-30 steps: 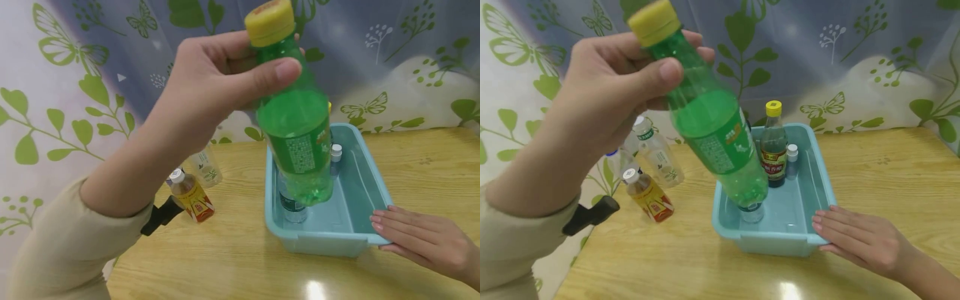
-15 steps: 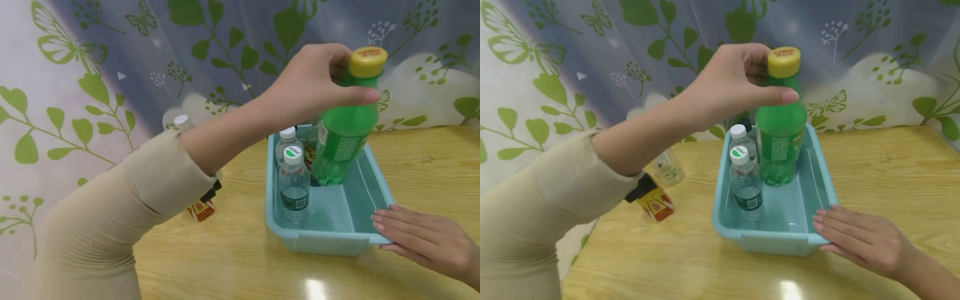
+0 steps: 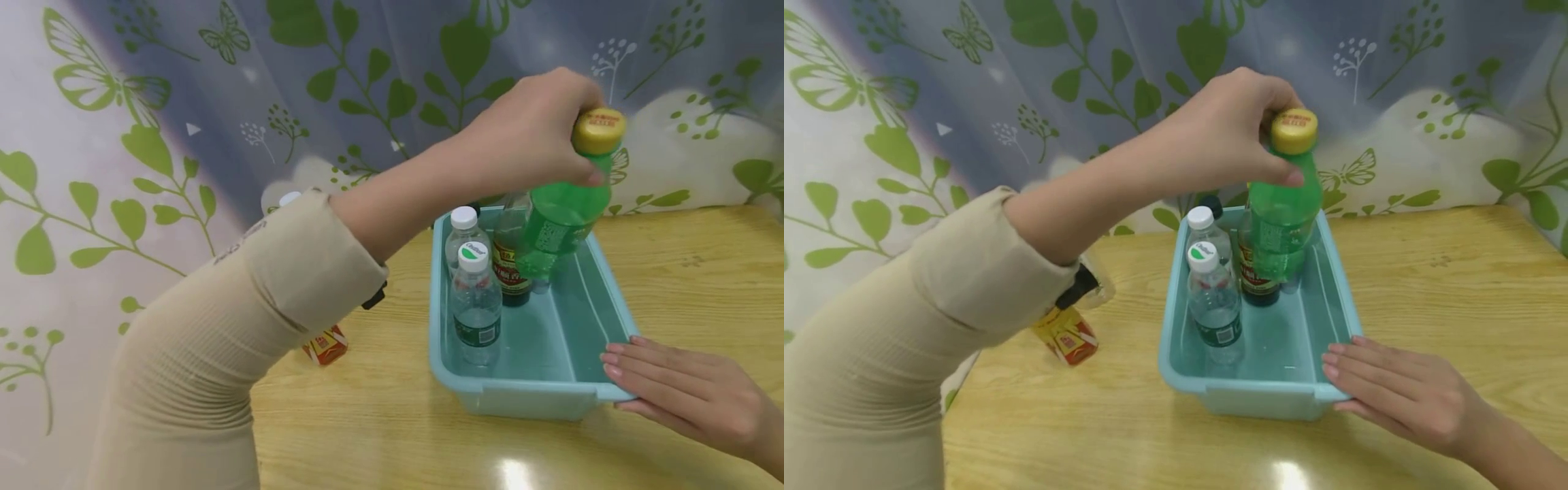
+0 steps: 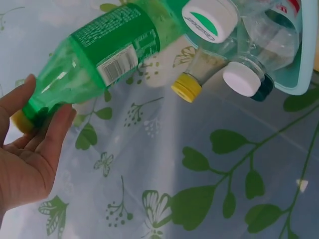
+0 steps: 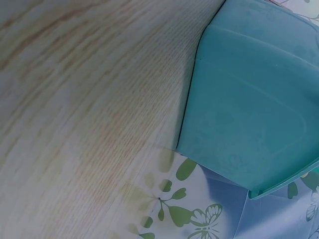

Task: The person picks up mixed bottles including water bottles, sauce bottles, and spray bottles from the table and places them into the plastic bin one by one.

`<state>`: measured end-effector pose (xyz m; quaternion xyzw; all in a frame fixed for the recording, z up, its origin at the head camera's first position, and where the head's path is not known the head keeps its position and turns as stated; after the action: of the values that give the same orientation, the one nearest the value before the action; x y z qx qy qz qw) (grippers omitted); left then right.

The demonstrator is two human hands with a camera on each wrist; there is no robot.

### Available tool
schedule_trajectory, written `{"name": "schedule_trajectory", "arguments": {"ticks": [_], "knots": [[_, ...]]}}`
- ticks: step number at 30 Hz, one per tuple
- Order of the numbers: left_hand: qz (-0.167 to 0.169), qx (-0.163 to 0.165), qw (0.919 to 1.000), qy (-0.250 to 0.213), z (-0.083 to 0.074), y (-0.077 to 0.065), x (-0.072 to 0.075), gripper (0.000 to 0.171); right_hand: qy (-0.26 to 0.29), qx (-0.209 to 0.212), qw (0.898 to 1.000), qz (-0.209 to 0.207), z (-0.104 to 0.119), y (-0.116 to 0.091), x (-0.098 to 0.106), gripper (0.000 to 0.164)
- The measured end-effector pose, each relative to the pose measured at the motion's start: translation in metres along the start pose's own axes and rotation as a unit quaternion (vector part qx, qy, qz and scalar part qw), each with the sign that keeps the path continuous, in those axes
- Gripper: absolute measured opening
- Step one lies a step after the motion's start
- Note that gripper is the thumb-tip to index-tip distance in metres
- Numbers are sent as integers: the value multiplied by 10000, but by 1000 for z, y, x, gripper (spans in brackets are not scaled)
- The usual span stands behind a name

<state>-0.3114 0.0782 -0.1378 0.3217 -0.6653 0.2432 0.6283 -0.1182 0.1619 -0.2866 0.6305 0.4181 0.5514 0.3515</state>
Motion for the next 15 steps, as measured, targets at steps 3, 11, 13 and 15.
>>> {"name": "schedule_trajectory", "arguments": {"ticks": [3, 11, 13, 15], "knots": [[98, -28, 9995, 298, -4, -9, -1, 39, -6, -24, 10000, 25, 0, 3, 0, 29], [528, -215, 9962, 652, -17, -21, -22, 40, -34, -74, 10000, 16, 2, 8, -1, 29], [542, -214, 9964, 609, -17, -18, -26, 41, -44, -66, 10000, 20, 2, 10, -1, 30], [551, -251, 9964, 595, -17, -15, -31, 41, -61, -76, 9999, 31, 1, 11, -2, 30]]}}
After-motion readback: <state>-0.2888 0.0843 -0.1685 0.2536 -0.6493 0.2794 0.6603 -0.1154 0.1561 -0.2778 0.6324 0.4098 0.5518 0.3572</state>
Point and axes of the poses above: each hand's wrist, its own y-axis towards the middle knuckle, its own x-axis out of the back of the hand, z = x × y, the point moved 9 cm from there along y, towards the middle knuckle, and after that the axes turned 15 degrees about y, right-handed, at the moved point
